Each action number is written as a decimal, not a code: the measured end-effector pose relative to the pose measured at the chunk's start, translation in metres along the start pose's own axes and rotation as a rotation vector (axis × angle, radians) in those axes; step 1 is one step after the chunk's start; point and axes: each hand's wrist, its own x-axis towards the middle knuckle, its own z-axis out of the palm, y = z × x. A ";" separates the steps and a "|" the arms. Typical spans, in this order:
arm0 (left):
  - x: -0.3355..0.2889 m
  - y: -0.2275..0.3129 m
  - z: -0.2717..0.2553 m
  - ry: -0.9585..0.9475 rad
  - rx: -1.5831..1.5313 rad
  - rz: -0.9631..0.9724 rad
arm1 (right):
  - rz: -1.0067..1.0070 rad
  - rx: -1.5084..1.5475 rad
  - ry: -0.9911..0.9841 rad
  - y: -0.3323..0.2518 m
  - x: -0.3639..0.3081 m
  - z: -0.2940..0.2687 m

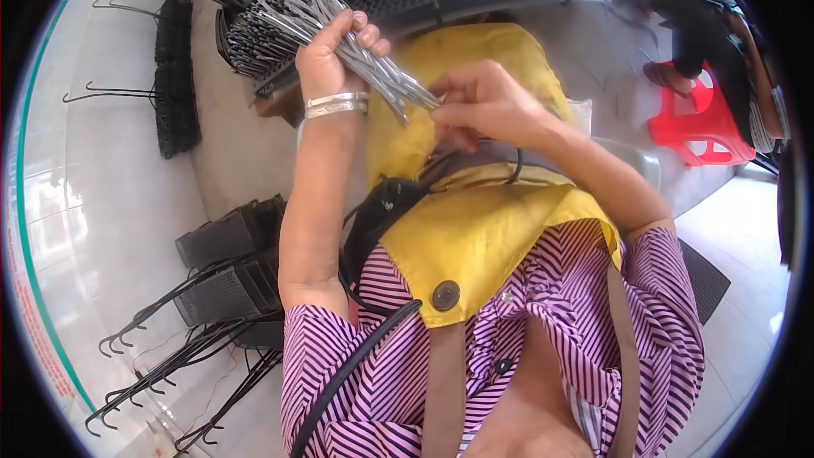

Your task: Picking up bundles of metal rods and inserting them into the holes of a perforated sorting tray.

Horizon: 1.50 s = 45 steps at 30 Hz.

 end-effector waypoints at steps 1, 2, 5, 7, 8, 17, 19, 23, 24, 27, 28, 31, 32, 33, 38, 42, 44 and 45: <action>-0.001 -0.004 0.000 0.009 0.030 0.023 | 0.030 0.003 -0.002 0.006 -0.002 -0.001; -0.002 -0.008 0.000 0.017 0.059 0.045 | 0.058 0.006 -0.002 0.009 -0.006 -0.002; -0.005 -0.009 -0.003 0.023 0.085 0.078 | 0.115 -0.076 0.033 0.013 -0.019 -0.007; -0.011 -0.007 -0.007 0.021 0.137 0.135 | 0.165 -0.090 0.017 0.016 -0.028 -0.016; -0.016 -0.009 -0.009 0.020 0.134 0.138 | 0.164 -0.094 0.016 0.020 -0.029 -0.017; -0.044 -0.066 -0.002 0.041 0.410 -0.045 | 0.065 0.120 0.227 0.016 -0.014 -0.001; -0.043 -0.065 -0.004 0.008 0.450 -0.072 | 0.058 -0.024 0.229 0.020 -0.009 0.005; -0.039 -0.070 -0.011 0.000 0.523 -0.074 | -0.277 -0.500 0.344 0.038 0.000 0.009; -0.039 -0.072 -0.012 0.013 0.541 -0.019 | -0.274 -0.497 0.341 0.038 0.001 0.010; -0.039 -0.069 -0.015 0.067 0.542 -0.044 | -0.352 -0.786 0.356 0.038 0.004 0.011; -0.039 -0.068 -0.016 0.077 0.549 -0.058 | -0.351 -0.821 0.301 0.039 0.004 0.008; -0.038 -0.068 -0.021 0.092 0.439 -0.088 | -0.359 -0.724 0.321 0.034 0.008 0.002; -0.039 -0.067 -0.022 0.096 0.439 -0.085 | -0.363 -0.592 0.398 0.032 0.011 0.000; -0.039 -0.067 -0.022 0.084 0.442 -0.096 | -0.407 -0.510 0.500 0.030 0.017 -0.004; -0.038 -0.070 -0.022 -0.004 0.430 -0.184 | -0.591 -0.491 0.583 0.002 0.047 -0.009; -0.042 -0.070 -0.012 -0.084 0.409 -0.209 | -0.679 -0.419 0.395 -0.010 0.067 -0.004; -0.043 -0.070 -0.013 -0.108 0.401 -0.213 | -0.626 -0.220 0.271 -0.010 0.071 -0.001; -0.044 -0.070 -0.014 -0.101 0.385 -0.229 | -0.566 -0.179 0.211 -0.007 0.075 -0.002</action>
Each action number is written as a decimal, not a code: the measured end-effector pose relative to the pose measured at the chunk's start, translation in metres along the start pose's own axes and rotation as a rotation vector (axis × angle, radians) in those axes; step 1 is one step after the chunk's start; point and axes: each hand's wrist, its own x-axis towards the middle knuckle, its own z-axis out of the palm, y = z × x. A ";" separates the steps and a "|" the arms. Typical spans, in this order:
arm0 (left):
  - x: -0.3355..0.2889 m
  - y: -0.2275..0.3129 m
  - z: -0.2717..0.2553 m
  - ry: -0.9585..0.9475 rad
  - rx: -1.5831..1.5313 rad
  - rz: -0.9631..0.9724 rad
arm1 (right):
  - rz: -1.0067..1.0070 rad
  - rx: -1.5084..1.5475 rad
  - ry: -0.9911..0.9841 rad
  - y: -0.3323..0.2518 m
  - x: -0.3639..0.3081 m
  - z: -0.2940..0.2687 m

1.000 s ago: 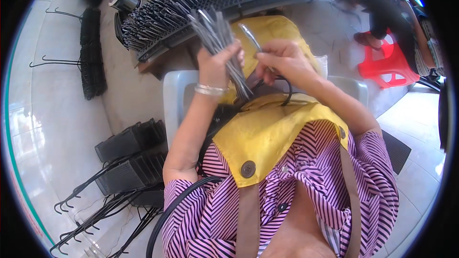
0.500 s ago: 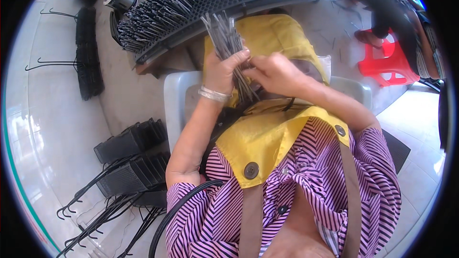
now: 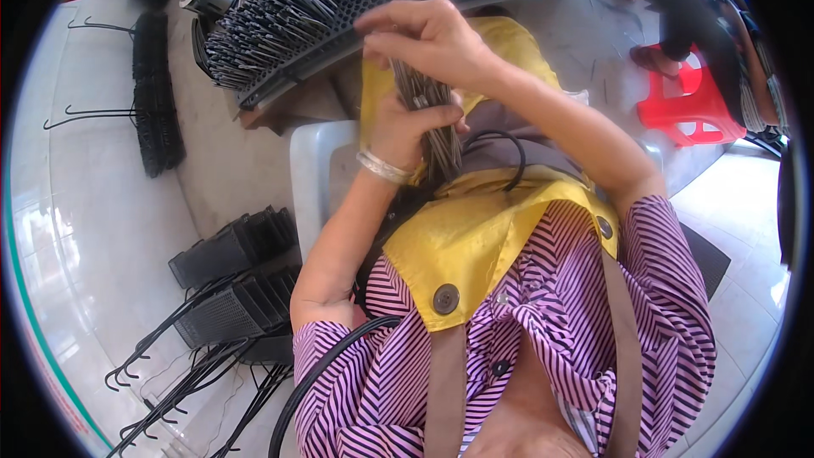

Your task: Picking up bundles of metal rods and inserting them into the holes of a perforated sorting tray.

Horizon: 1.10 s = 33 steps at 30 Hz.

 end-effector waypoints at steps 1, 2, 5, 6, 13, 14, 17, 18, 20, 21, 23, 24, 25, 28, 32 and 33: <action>-0.001 -0.001 -0.001 0.002 -0.017 -0.016 | 0.060 0.050 -0.051 0.002 0.001 0.001; -0.001 -0.003 -0.003 0.003 -0.020 -0.020 | 0.106 0.098 -0.041 0.002 -0.001 0.001; -0.002 -0.009 -0.008 -0.006 -0.051 -0.048 | 0.173 0.087 -0.052 0.016 -0.002 -0.002; -0.002 -0.011 -0.009 0.008 -0.073 -0.080 | 0.176 0.087 -0.051 0.019 -0.003 -0.003; -0.002 -0.026 -0.021 -0.069 -0.069 -0.206 | 0.069 -0.307 -0.230 0.021 -0.008 -0.008; -0.003 -0.026 -0.020 -0.068 -0.070 -0.209 | 0.068 -0.389 -0.264 0.021 -0.008 -0.009; -0.002 -0.025 -0.019 -0.019 -0.067 -0.240 | 0.189 -0.034 0.017 0.030 -0.010 -0.010; -0.003 -0.024 -0.021 0.009 -0.090 -0.227 | 0.288 0.081 0.074 0.020 -0.010 -0.014; -0.002 -0.024 -0.020 0.026 -0.112 -0.214 | 0.370 0.214 0.171 0.023 -0.017 -0.030; -0.002 -0.022 -0.019 0.028 -0.120 -0.202 | 0.387 0.268 0.183 0.031 -0.022 -0.038; -0.003 -0.020 -0.018 0.027 -0.129 -0.189 | 0.454 0.271 0.150 0.032 -0.038 -0.043; -0.003 -0.021 -0.020 0.031 -0.130 -0.173 | 0.532 0.278 0.111 0.034 -0.043 -0.041; -0.002 -0.020 -0.021 0.035 -0.130 -0.158 | 0.539 0.279 0.106 0.033 -0.046 -0.037; -0.003 -0.017 -0.015 0.064 -0.118 -0.126 | 0.534 0.213 0.089 0.033 -0.059 -0.028; -0.002 -0.016 -0.022 0.086 -0.089 -0.071 | 0.517 0.356 -0.002 0.027 -0.067 -0.015; -0.001 -0.015 -0.022 0.086 -0.089 -0.070 | 0.517 0.355 -0.002 0.024 -0.066 -0.014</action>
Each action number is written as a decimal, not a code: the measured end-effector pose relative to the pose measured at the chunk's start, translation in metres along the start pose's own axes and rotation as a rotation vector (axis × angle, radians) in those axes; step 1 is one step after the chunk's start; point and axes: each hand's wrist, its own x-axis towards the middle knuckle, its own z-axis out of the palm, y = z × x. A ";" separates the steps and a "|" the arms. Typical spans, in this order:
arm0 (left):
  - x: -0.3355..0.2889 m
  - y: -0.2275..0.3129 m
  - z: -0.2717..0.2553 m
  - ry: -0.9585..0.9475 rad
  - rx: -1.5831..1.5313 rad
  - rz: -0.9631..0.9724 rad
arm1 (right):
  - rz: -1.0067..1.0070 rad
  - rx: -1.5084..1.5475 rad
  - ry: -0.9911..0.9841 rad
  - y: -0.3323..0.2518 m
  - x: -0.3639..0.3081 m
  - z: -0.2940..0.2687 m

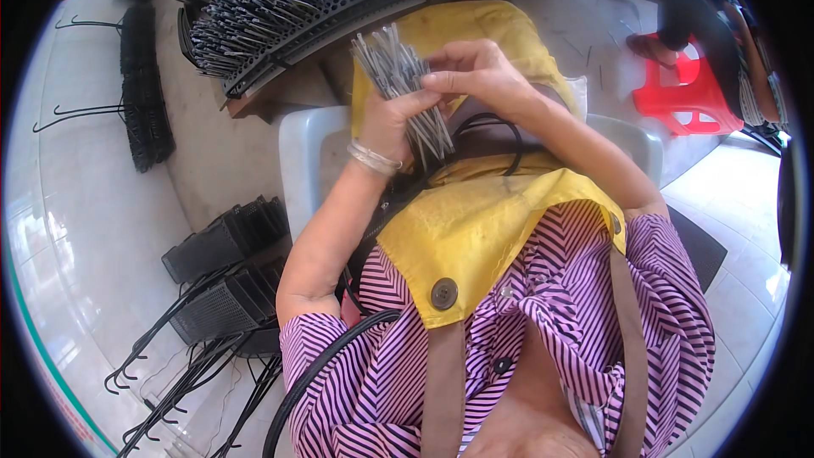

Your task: Picking up bundles of metal rods and inserting them into the holes of a perforated sorting tray.

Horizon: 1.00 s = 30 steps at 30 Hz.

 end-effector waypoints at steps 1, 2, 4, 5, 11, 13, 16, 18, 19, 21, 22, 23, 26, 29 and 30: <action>0.000 0.000 0.000 0.007 -0.006 0.002 | 0.030 0.017 0.007 -0.003 -0.001 0.002; 0.000 0.001 0.000 0.015 -0.012 0.004 | 0.060 0.034 0.014 -0.005 -0.001 0.003; 0.000 0.003 0.000 0.003 0.029 -0.014 | 0.062 0.026 0.037 -0.003 0.000 0.006; -0.001 0.004 0.001 -0.008 0.070 -0.031 | 0.064 0.017 0.057 -0.003 0.000 0.007; -0.005 0.003 -0.001 0.013 0.077 -0.070 | 0.056 -0.093 0.137 -0.002 -0.003 0.012; -0.007 0.003 0.001 0.032 0.056 -0.075 | 0.028 -0.108 0.152 0.004 -0.003 0.010; -0.010 0.003 0.002 0.066 0.031 -0.081 | 0.016 -0.099 0.197 0.007 -0.005 0.009; -0.011 0.003 0.002 0.081 0.027 -0.082 | 0.034 -0.075 0.228 0.007 -0.006 0.009; -0.011 0.003 0.002 0.085 0.022 -0.073 | 0.039 -0.078 0.234 0.006 -0.007 0.010; -0.012 0.002 0.003 0.089 0.015 -0.064 | 0.046 -0.082 0.241 0.005 -0.007 0.008; -0.012 0.002 0.005 0.106 0.023 -0.035 | 0.050 -0.087 0.241 0.006 -0.007 0.006; -0.013 0.002 0.006 0.123 0.031 -0.006 | 0.055 -0.092 0.242 0.007 -0.007 0.005; -0.014 0.004 0.007 0.119 0.041 -0.014 | 0.092 -0.083 0.241 0.002 -0.009 0.004; -0.016 0.009 0.011 0.125 0.075 -0.001 | 0.122 -0.060 0.235 -0.003 -0.009 0.006; -0.016 0.008 0.011 0.125 0.074 0.001 | 0.122 -0.062 0.234 -0.005 -0.009 0.006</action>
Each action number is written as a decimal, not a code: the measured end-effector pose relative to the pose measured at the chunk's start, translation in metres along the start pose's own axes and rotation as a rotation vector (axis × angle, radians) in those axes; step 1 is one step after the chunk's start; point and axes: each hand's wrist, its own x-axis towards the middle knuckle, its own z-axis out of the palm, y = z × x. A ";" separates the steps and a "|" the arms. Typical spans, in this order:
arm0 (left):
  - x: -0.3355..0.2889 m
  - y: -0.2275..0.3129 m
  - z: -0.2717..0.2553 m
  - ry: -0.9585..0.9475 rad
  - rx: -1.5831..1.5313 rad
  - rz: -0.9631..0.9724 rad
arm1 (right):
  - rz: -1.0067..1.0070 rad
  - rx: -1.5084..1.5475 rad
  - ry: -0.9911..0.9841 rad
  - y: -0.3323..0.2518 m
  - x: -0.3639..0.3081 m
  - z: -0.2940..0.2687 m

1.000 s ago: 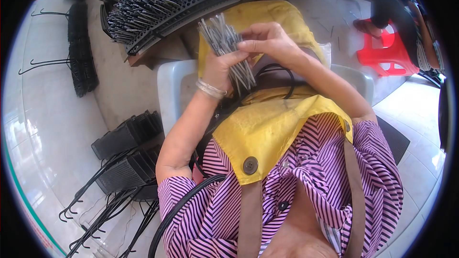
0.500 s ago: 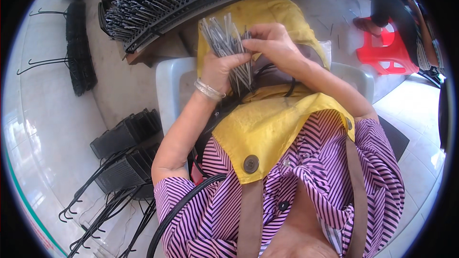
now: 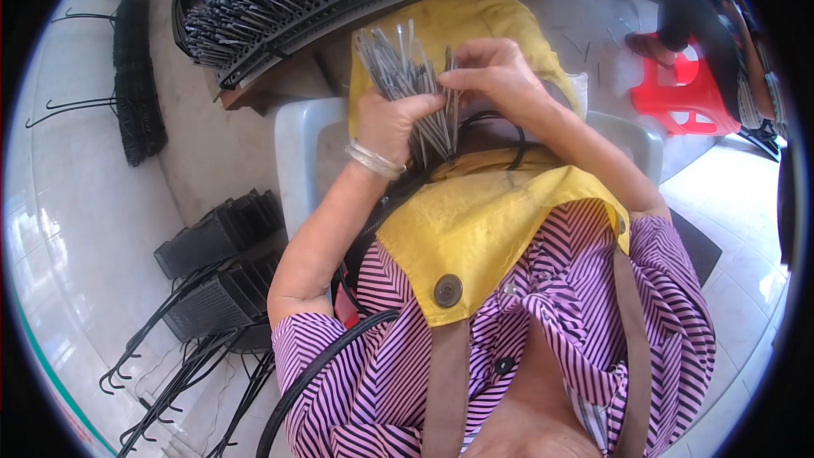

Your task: Picking up bundles of metal rods and inserting them into the holes of a perforated sorting tray.

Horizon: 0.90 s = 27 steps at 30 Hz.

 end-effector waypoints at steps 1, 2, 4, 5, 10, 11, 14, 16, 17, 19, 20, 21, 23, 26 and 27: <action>0.000 -0.002 -0.001 0.027 0.011 0.021 | 0.034 0.009 -0.016 -0.002 0.000 -0.001; 0.001 -0.004 -0.002 0.054 0.021 0.042 | 0.068 0.018 -0.032 -0.003 -0.001 -0.003; 0.002 -0.006 -0.005 0.078 0.053 0.047 | 0.075 0.031 -0.043 -0.004 -0.001 -0.005; 0.003 -0.008 -0.007 0.103 0.085 0.048 | 0.084 0.045 -0.053 -0.004 -0.002 -0.007; 0.001 -0.007 0.002 0.065 0.055 -0.035 | 0.106 0.170 -0.108 -0.004 -0.005 -0.013; 0.002 -0.005 0.004 0.052 0.052 -0.048 | 0.132 0.128 -0.085 -0.005 -0.005 -0.014; 0.004 -0.008 0.001 0.050 0.065 -0.086 | 0.157 0.108 -0.029 -0.008 -0.003 -0.015; 0.004 -0.011 -0.001 0.058 0.078 -0.110 | 0.116 0.067 -0.007 -0.009 -0.002 -0.019; 0.004 -0.012 0.000 0.054 0.052 -0.123 | 0.116 0.069 -0.005 -0.010 -0.002 -0.019; 0.006 -0.011 0.001 0.046 0.029 -0.134 | 0.103 0.066 -0.010 -0.012 0.000 -0.019; 0.005 -0.011 0.002 0.039 0.022 -0.122 | 0.099 0.066 -0.008 -0.012 0.001 -0.019; 0.005 -0.012 0.003 0.030 0.014 -0.110 | 0.100 0.061 -0.008 -0.011 0.001 -0.019; 0.007 -0.011 0.003 0.024 0.017 -0.118 | 0.095 0.050 -0.006 -0.011 0.003 -0.020; 0.006 -0.013 0.002 0.050 0.035 -0.100 | 0.078 0.007 -0.047 -0.014 0.006 -0.021; 0.007 -0.014 0.002 0.073 0.055 -0.080 | 0.063 -0.018 -0.022 -0.017 0.007 -0.022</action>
